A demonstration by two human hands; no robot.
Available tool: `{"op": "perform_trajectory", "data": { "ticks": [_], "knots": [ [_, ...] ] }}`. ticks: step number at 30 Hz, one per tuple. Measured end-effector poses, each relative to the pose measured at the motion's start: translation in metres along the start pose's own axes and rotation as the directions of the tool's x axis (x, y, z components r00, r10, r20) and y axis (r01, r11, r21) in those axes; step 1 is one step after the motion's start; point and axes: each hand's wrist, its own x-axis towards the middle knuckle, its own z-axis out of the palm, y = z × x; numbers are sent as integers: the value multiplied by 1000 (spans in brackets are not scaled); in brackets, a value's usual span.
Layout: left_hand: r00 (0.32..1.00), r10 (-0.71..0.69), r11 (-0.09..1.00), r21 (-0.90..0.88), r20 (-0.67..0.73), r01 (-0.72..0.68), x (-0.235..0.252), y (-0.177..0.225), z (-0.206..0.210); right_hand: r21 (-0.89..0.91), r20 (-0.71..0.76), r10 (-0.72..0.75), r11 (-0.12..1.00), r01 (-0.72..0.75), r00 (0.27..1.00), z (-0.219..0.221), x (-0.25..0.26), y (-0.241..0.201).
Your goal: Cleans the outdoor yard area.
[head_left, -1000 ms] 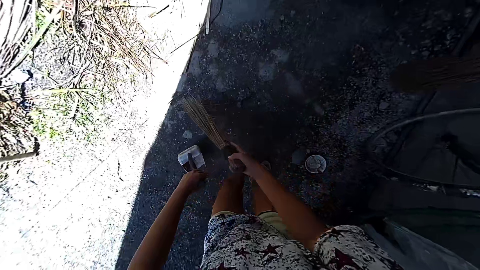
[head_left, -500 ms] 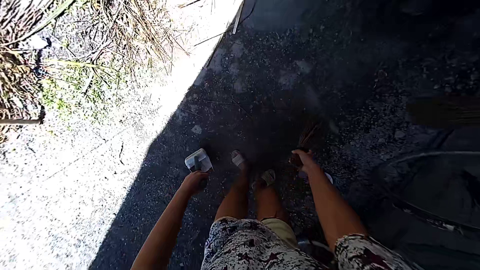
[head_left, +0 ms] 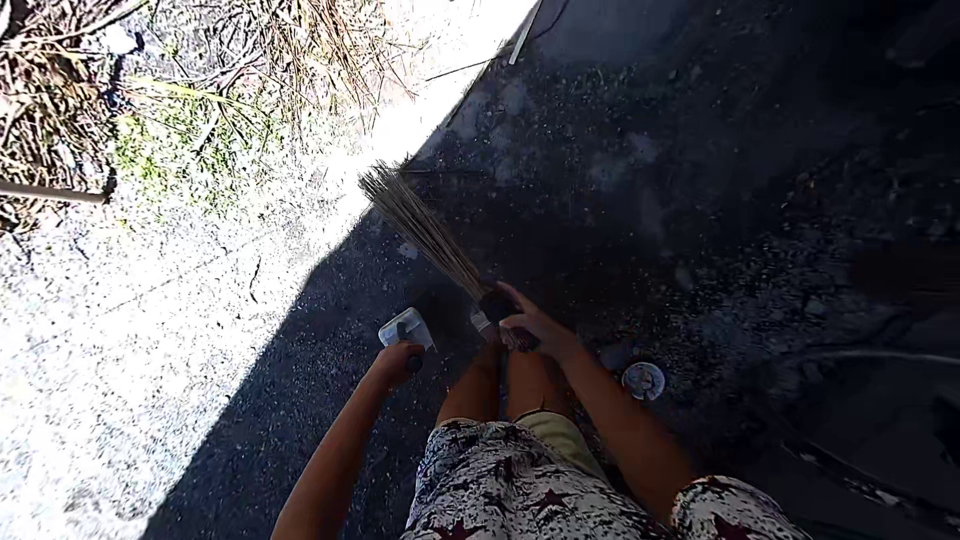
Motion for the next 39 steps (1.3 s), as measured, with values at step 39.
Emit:
{"op": "perform_trajectory", "data": {
  "ticks": [39],
  "knots": [
    [936, -217, 948, -288, -278, 134, -31, -61, -168, -22, -652, 331, 891, -453, 682, -97, 88, -126]
  ]
}}
